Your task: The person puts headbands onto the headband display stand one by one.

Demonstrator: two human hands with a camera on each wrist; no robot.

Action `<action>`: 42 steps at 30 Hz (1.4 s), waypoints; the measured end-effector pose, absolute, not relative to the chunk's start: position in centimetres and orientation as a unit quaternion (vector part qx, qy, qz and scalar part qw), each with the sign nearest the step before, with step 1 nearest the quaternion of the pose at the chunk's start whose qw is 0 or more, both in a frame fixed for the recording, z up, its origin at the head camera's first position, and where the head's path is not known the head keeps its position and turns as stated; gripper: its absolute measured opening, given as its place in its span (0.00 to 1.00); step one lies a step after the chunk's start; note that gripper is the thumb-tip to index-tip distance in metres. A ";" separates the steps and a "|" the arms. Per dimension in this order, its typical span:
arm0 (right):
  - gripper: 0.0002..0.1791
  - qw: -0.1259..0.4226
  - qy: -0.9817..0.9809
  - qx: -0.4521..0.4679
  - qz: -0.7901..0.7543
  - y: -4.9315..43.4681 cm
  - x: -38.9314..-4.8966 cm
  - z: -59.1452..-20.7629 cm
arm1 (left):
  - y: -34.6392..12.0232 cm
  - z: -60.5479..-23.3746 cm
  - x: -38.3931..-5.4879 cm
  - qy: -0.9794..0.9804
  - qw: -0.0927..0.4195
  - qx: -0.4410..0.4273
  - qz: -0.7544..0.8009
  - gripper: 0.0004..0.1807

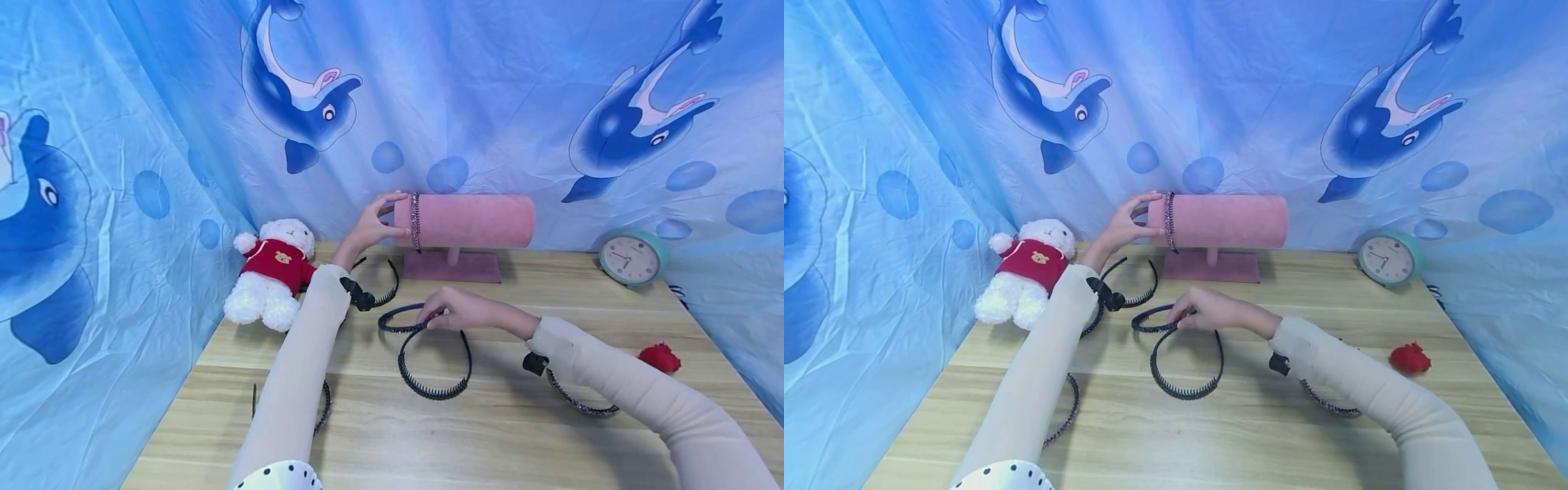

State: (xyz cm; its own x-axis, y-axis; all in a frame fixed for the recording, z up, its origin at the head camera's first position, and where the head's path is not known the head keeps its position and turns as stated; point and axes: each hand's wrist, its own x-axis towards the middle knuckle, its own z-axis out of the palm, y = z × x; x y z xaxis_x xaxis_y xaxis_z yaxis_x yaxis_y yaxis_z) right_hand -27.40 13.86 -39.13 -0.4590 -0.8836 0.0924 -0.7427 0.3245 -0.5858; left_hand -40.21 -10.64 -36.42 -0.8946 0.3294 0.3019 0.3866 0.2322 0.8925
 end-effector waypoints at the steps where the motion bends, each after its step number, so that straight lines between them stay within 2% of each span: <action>1: 0.11 0.118 0.806 -0.499 -0.294 14.1 -27.6 -39.0 | -10.7 -36.5 -40.2 -0.784 0.027 -0.229 -0.576 0.44; 8: 0.11 0.114 0.819 -0.439 -0.352 16.0 -29.2 -38.3 | -10.7 -36.5 -40.2 -0.785 0.030 -0.231 -0.574 0.44; 20: 0.10 0.072 0.846 -0.363 -0.383 22.2 -31.4 -38.0 | -10.6 -36.7 -40.4 -0.789 0.026 -0.230 -0.569 0.44; 28: 0.12 0.054 0.882 -0.280 -0.376 27.5 -31.0 -36.6 | -10.7 -36.7 -40.4 -0.785 0.028 -0.232 -0.574 0.45; 36: 0.17 0.073 0.898 -0.187 -0.390 33.0 -30.2 -34.5 | -10.6 -36.1 -39.9 -0.777 0.012 -0.234 -0.584 0.45; 42: 0.21 0.081 0.930 -0.157 -0.323 36.8 -30.0 -32.4 | -10.6 -34.7 -38.4 -0.777 -0.008 -0.227 -0.587 0.45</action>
State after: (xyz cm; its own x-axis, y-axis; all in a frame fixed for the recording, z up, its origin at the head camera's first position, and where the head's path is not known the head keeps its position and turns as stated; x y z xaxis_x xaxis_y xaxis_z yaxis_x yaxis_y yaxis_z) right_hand -30.05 36.75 -32.44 -0.9374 -0.3447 -0.0491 -0.2401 0.7422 -0.6257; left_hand -38.41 -10.64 -34.65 -0.8968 0.3626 0.2534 0.3430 0.2082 0.9160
